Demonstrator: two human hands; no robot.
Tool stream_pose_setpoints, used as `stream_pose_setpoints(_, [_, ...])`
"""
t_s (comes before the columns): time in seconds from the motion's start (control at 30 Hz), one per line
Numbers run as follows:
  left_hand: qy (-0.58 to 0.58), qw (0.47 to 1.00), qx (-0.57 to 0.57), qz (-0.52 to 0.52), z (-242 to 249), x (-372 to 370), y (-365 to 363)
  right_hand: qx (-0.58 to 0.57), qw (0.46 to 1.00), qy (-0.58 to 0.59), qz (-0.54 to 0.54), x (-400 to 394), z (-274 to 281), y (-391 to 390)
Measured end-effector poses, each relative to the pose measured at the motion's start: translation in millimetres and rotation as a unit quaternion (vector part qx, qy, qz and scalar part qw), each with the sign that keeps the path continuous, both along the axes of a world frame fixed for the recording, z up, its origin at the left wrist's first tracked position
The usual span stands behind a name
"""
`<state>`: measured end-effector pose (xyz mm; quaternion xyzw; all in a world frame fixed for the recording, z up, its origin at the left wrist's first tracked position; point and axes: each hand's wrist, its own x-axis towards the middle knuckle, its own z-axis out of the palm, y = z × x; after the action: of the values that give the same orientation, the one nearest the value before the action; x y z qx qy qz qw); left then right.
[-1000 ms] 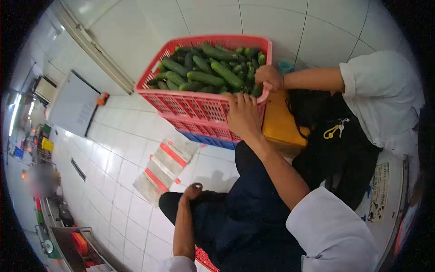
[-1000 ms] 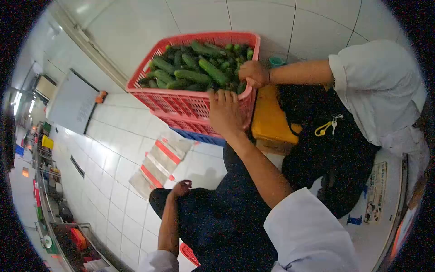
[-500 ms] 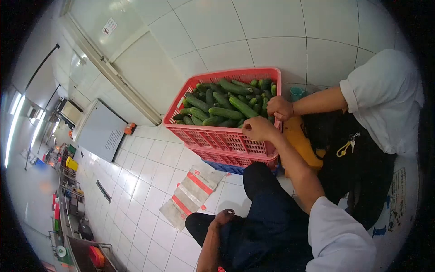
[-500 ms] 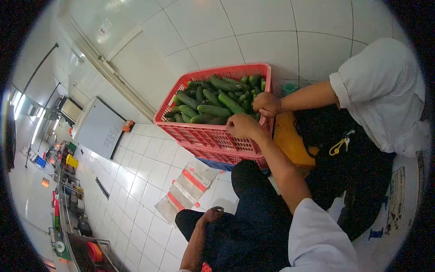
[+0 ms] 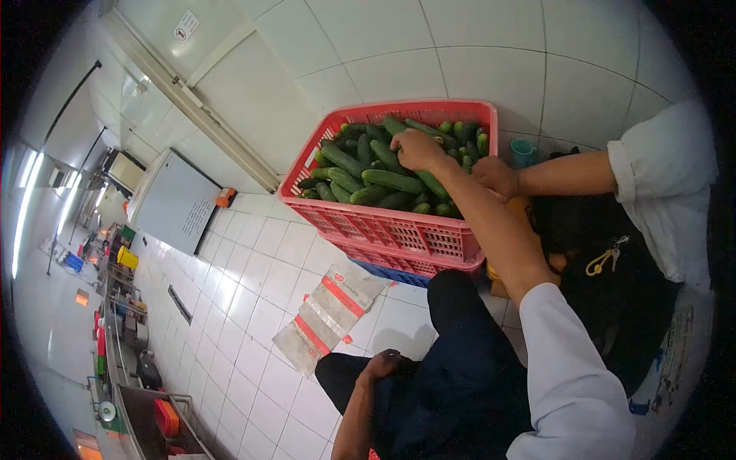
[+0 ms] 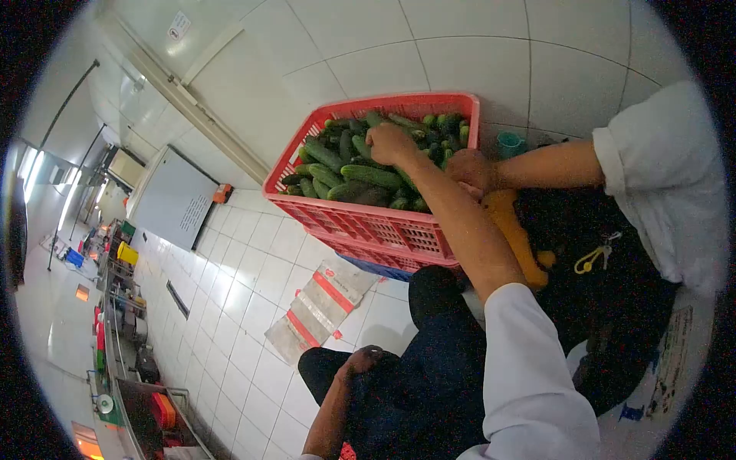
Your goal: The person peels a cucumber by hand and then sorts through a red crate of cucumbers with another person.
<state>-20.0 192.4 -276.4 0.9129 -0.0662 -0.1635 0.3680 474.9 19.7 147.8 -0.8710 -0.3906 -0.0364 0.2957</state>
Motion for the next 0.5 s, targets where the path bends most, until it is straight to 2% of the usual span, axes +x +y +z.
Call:
stream_pose_setpoints(0.07, [-0.083,0.994,0.044,-0.058,16.1,-2.7,-5.8,-0.01,0.998,0.004,0.056,4.2,-22.6,17.6])
stream_pose_setpoints(0.13, [0.026,0.997,-0.009,0.068,83.9,4.9,-32.4,0.025,0.995,0.009,0.095,5.2,-58.2,30.0])
stream_pose_setpoints(0.17, [0.082,0.987,-0.033,0.131,113.9,5.0,-45.7,-0.006,0.996,-0.034,0.086,4.1,-79.8,37.2])
stream_pose_setpoints(0.23, [0.132,0.979,-0.012,0.152,36.4,-16.3,-29.0,-0.068,0.987,-0.13,0.069,7.5,-114.2,53.1])
stream_pose_setpoints(0.3, [0.087,0.988,0.011,0.128,29.0,-10.5,-26.9,-0.067,0.987,-0.095,0.11,-1.3,-90.0,46.6])
stream_pose_setpoints(0.33, [0.107,0.991,0.053,0.052,13.9,-5.0,-24.3,-0.067,0.986,-0.08,0.127,-7.1,-76.4,41.3])
stream_pose_setpoints(0.43, [0.115,0.993,0.01,0.015,42.2,10.1,-35.8,-0.06,0.964,-0.151,0.209,-23.4,-62.5,39.1])
stream_pose_setpoints(0.5, [0.122,0.992,0.006,0.004,41.1,14.0,-39.7,-0.039,0.949,-0.179,0.257,-44.3,-56.5,45.0])
